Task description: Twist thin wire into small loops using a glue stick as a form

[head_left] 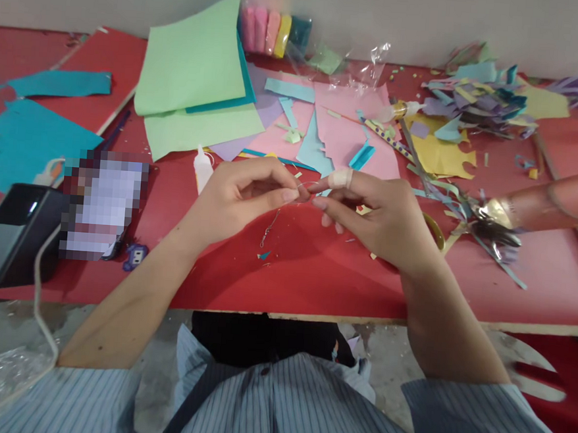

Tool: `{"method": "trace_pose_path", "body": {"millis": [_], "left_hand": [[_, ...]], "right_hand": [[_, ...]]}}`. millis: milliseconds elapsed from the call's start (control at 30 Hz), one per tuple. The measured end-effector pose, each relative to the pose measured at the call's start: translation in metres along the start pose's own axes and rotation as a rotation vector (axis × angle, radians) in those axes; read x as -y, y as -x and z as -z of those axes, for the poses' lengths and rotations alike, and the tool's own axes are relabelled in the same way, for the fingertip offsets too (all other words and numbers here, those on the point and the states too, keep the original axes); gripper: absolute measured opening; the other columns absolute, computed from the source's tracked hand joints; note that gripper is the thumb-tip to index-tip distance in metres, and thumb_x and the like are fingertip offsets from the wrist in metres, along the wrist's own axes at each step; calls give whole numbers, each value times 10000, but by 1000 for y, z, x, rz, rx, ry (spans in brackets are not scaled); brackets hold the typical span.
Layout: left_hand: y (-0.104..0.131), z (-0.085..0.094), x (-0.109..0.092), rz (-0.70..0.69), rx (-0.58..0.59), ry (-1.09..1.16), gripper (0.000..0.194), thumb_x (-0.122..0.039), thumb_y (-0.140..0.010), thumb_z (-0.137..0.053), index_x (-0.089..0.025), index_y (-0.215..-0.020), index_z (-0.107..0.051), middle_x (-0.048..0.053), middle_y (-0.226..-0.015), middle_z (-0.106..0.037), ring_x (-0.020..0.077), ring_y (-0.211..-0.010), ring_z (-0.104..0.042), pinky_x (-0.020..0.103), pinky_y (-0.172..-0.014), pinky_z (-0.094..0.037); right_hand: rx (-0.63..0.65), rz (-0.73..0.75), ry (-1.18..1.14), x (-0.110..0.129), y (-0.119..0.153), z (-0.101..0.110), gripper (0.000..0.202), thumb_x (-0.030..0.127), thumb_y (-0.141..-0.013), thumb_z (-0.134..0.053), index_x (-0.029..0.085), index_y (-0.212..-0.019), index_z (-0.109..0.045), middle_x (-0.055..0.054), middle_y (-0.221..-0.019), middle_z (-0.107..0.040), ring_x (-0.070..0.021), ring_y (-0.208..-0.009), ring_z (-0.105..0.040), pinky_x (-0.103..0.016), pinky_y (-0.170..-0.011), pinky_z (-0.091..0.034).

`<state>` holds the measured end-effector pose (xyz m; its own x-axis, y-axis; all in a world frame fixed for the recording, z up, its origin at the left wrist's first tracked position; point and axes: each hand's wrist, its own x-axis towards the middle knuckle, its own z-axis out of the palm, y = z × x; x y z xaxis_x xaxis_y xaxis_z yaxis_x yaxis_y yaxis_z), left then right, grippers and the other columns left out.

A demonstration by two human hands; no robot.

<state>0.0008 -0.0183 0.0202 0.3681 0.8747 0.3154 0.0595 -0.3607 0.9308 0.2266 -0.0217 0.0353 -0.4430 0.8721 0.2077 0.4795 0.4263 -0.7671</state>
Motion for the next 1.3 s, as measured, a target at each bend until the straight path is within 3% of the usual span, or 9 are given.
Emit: {"method": "trace_pose_path", "body": {"millis": [333,633,1000,1133,1300], "left_hand": [[-1,2,-3,22,-6,-13,74,-217,-911,-705,-184,-855,-740,6,-870,-755,167,-833,-724,320,-788,-602],[-2,2,-1,31,-11,-3,86,-268,-902,-717,-202,-853,-740,4,-885,-765,182,-856,-734,340,-813,-616],[-1,4,-5,24,-51,-3,102,-294,-903,-727,-208,-850,-730,5,-881,-769,180,-870,-741,329,-819,-617],[-1,5,-5,-5,-38,11,65,-262,-908,-723,-219,-861,-735,1,-882,-773,171,-867,-744,321,-813,-617],[-1,6,-6,5,-60,12,83,-272,-912,-722,-204,-867,-733,13,-884,-774,179,-860,-746,342,-819,-626]], "right_hand": [[98,20,-16,-1,0,6,92,291,-985,-606,252,-1022,-680,35,-713,-695,-101,-530,-596,-258,-583,-478],[-32,-104,-68,-2,2,0,116,379,-940,-682,267,-958,-707,18,-731,-724,-120,-506,-581,-282,-531,-478],[-67,-30,74,10,3,1,227,413,-973,-638,256,-818,-688,3,-689,-720,-140,-524,-614,-298,-549,-485],[-24,-19,92,15,2,3,90,332,-946,-688,260,-900,-717,35,-616,-680,-122,-491,-596,-279,-542,-484],[-4,-84,-26,16,0,5,113,375,-935,-692,278,-981,-728,8,-747,-738,-121,-501,-604,-274,-470,-491]]}}
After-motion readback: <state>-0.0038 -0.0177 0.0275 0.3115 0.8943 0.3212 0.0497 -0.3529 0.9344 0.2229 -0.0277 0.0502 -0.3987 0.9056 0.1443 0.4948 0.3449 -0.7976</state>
